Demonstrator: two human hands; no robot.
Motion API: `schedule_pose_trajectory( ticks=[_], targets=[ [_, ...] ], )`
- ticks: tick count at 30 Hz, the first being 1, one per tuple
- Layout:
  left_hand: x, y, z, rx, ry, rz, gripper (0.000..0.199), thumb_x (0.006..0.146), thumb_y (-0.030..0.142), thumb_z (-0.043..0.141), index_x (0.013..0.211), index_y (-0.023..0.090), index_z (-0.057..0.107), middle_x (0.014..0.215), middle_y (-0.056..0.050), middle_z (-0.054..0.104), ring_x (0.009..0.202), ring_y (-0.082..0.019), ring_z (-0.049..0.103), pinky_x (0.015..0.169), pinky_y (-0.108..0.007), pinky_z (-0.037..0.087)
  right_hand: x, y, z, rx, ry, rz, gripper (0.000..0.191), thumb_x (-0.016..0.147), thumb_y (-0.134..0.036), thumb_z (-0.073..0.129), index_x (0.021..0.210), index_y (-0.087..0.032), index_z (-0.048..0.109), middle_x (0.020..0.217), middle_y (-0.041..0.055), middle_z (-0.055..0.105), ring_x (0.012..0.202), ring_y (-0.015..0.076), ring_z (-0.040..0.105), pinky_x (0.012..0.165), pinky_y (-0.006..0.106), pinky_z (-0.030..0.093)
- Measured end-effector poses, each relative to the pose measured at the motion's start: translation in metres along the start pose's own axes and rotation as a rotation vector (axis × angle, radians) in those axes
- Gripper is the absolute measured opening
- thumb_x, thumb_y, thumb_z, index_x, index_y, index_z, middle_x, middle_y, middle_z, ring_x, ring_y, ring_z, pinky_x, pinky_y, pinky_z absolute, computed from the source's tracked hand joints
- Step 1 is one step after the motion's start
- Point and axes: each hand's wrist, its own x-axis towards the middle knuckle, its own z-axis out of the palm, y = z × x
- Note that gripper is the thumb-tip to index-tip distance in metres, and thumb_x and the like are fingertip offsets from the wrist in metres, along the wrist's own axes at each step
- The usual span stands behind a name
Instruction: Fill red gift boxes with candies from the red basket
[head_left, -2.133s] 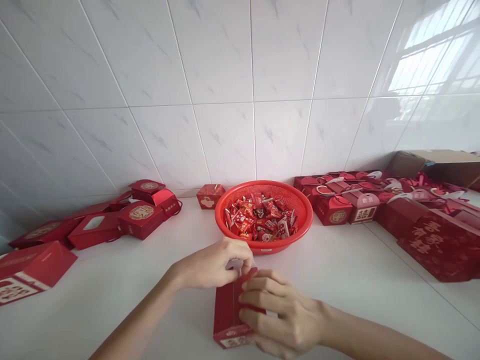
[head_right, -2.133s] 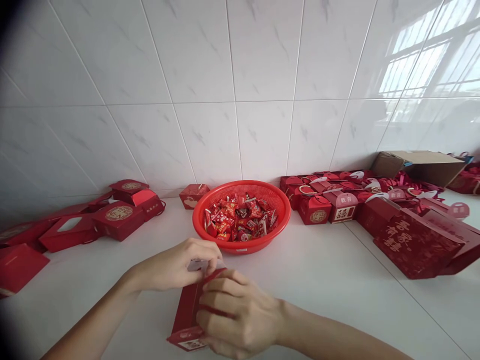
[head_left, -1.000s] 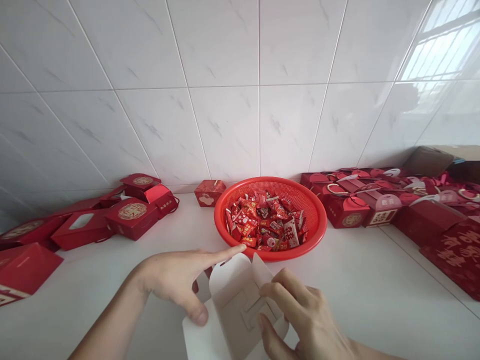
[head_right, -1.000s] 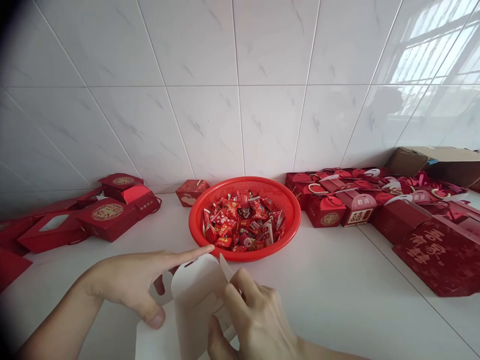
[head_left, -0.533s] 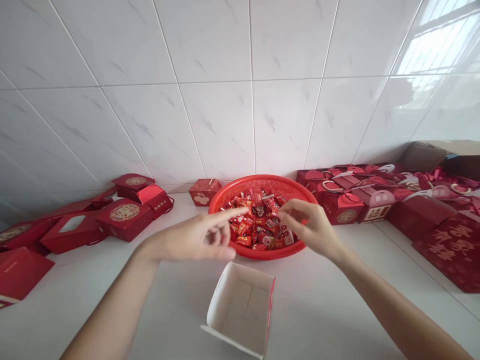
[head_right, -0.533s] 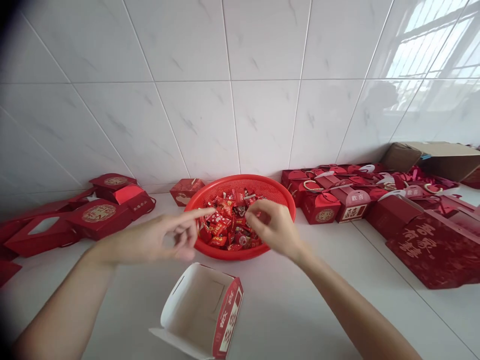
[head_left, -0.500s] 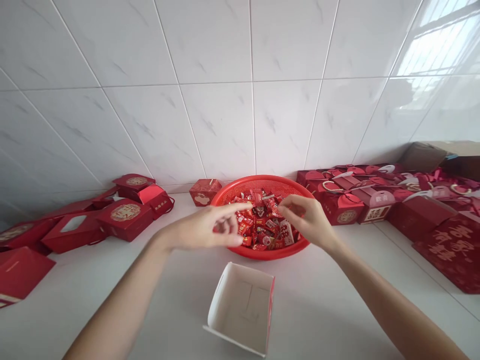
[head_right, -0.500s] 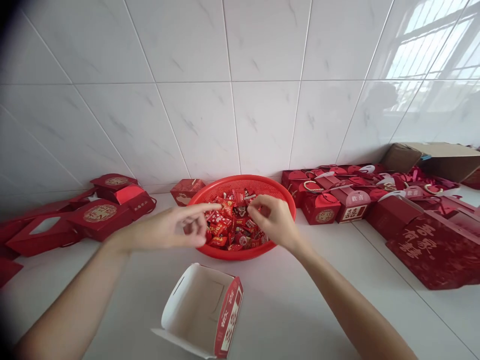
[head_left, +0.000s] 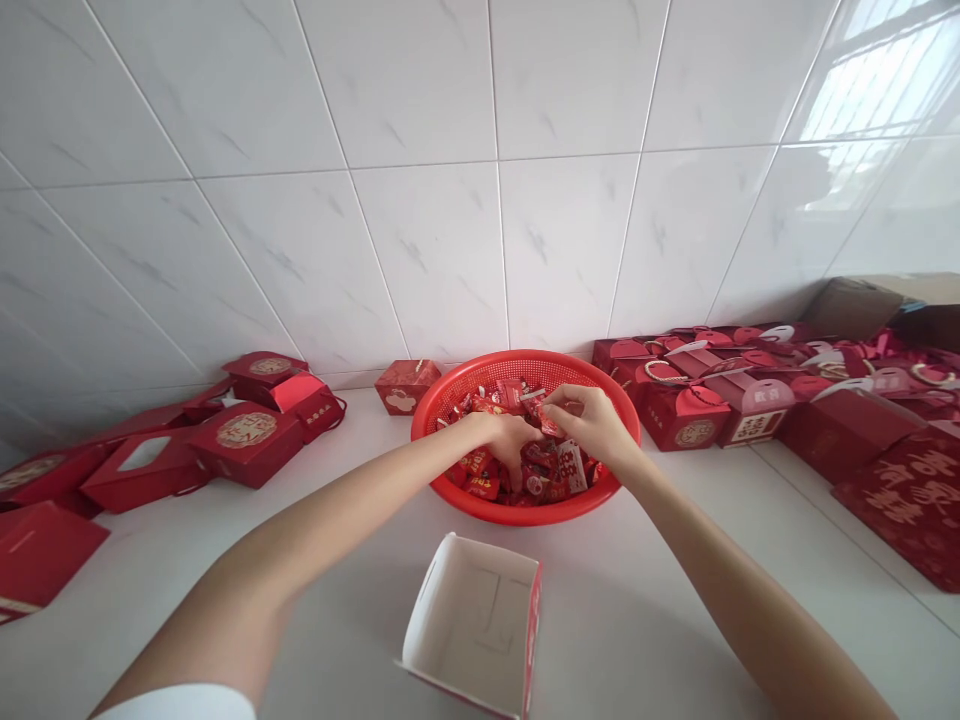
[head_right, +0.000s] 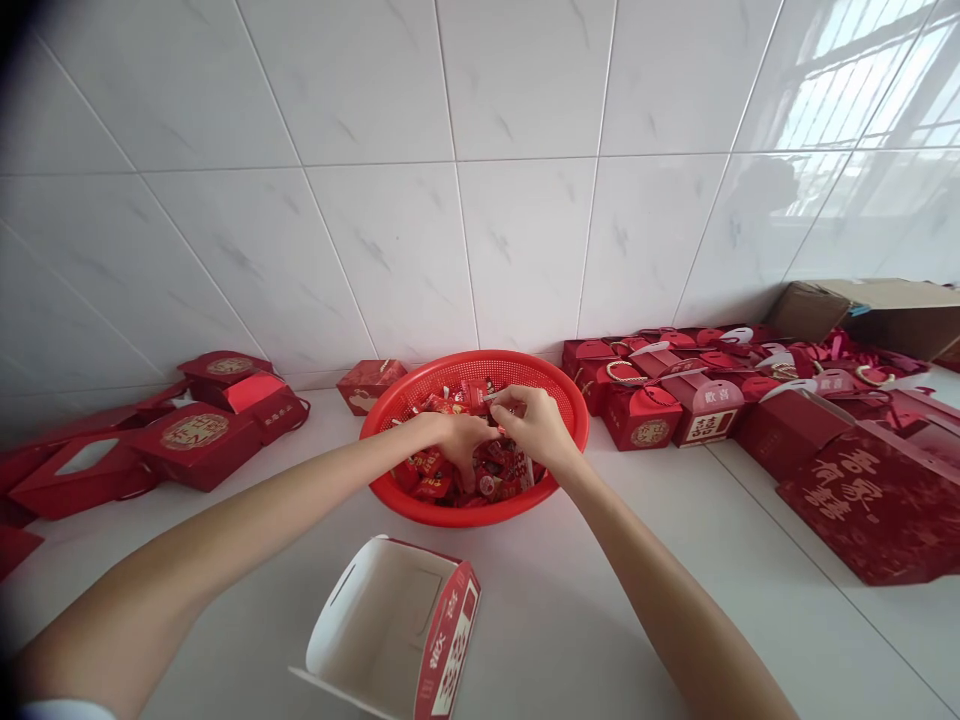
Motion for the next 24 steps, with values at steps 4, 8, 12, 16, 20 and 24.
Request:
schedule_pose_trajectory(
  ticks=[4,8,12,16,20,24],
  targets=[
    [-0.004,-0.003,0.004,-0.012,0.039,0.049,0.056,0.069,0.034,0.078,0.123,0.021,0.067,0.121,-0.01,0.072,0.106,-0.031,0.067,0.081,-0.032,0.051,0.001,0.0,0.0,0.007,0.002,0.009,0.015,0.079,-0.032,0.059,0.071,-0.021,0.066,0.071,0.0037,0.068,0.067,0.0192,0.063,0.058,0.029,0.046],
    [-0.005,-0.008,0.007,-0.095,0.118,0.102,0.031,0.073,0.025,0.073,0.103,0.021,0.073,0.096,-0.004,0.074,0.088,-0.024,0.067,0.072,-0.028,0.048,0.001,0.0,0.0,0.004,0.007,0.017,0.016,0.078,-0.032,0.06,0.069,-0.021,0.065,0.069,0.0031,0.067,0.064,0.0186,0.062,0.057,0.03,0.045],
    [-0.009,-0.015,0.005,-0.292,0.178,0.156,0.013,0.07,0.024,0.07,0.083,0.021,0.07,0.07,0.002,0.064,0.064,-0.016,0.057,0.057,-0.026,0.039,0.001,-0.001,-0.001,-0.001,0.065,0.041,0.014,0.076,-0.031,0.061,0.067,-0.021,0.064,0.067,0.0024,0.066,0.062,0.0181,0.06,0.057,0.03,0.046],
    [-0.015,-0.022,0.0,-0.496,0.409,0.132,0.017,0.069,0.028,0.064,0.06,0.02,0.052,0.056,0.005,0.046,0.054,-0.012,0.042,0.051,-0.027,0.029,0.0,-0.003,-0.003,0.066,0.09,0.059,0.017,0.077,-0.038,0.068,0.076,-0.021,0.067,0.077,0.0046,0.071,0.074,0.021,0.066,0.065,0.032,0.051],
    [-0.016,-0.026,-0.004,-0.71,0.64,0.183,0.02,0.071,0.032,0.058,0.059,0.02,0.047,0.058,0.005,0.042,0.055,-0.011,0.039,0.053,-0.026,0.029,0.0,0.0,-0.005,0.181,0.011,0.113,0.026,0.074,-0.042,0.074,0.084,-0.02,0.066,0.083,0.0052,0.071,0.078,0.021,0.067,0.068,0.033,0.052],
    [-0.018,-0.027,-0.004,-0.795,0.661,0.196,0.024,0.071,0.038,0.062,0.062,0.02,0.051,0.061,0.004,0.047,0.058,-0.012,0.042,0.055,-0.026,0.034,0.002,0.002,-0.006,0.229,0.045,0.111,0.033,0.076,-0.051,0.073,0.074,-0.02,0.063,0.074,0.0022,0.067,0.068,0.0169,0.061,0.063,0.03,0.048]
  ],
)
